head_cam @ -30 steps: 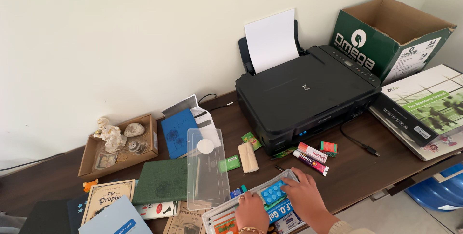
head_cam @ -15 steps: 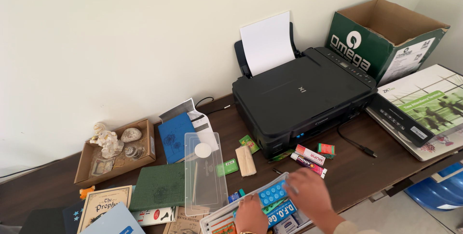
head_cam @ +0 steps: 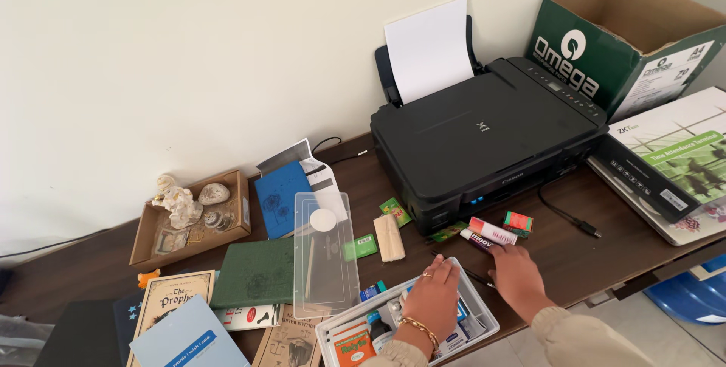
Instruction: The person sorts medicine items on a cluttered desk, picking up blister packs, pill strips, and small tubes one at a time and placing them into a clear plastic storage box. They hold up and turn over several packets before arranging them inside the box compartments.
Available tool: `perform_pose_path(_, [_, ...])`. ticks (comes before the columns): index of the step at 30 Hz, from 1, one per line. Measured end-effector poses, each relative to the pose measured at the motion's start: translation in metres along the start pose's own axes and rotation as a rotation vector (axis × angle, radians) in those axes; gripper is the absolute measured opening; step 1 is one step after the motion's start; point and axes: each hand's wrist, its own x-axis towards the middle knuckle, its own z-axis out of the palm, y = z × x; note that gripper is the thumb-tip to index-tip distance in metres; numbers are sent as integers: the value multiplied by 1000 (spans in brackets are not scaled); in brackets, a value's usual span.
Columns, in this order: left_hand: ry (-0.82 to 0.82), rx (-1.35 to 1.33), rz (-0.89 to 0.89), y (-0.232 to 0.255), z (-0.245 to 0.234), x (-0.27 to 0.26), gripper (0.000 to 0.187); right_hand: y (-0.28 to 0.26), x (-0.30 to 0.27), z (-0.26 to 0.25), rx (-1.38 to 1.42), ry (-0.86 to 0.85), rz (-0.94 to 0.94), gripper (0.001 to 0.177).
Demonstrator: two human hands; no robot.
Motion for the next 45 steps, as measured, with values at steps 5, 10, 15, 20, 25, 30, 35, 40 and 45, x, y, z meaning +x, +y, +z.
perform_pose_path(5, [-10,-16,3,0,6,0,51,8,-6,10,71,68,16,43])
perform_pose_path(10, [-57,-33,-22,-2,9,-6,51,19,-11,13,103,-8,38,23])
perform_pose_path(15, [-71,-55,-53,-3,8,-12,47,6,-8,-4,180,73,140,67])
perform_pose_path(20, [-39,-188,-224,-4,0,-12,46,-6,6,-25,516,-112,398,36])
perform_pose_path(25, [108,-264,-282,-16,-12,-11,43,-1,22,-15,566,1,257,39])
perform_pose_path(30, [120,-321,-410,-27,-21,-23,42,-4,22,20,379,-167,-14,47])
perform_pose_path(35, [52,-245,-308,-19,-20,-29,42,-12,7,27,203,-29,-158,44])
perform_pose_path(40, [4,-290,-319,-7,-16,-26,41,-31,-2,-9,402,-25,203,38])
perform_pose_path(45, [95,-319,-283,-5,-11,-16,43,-48,-11,-54,757,80,274,29])
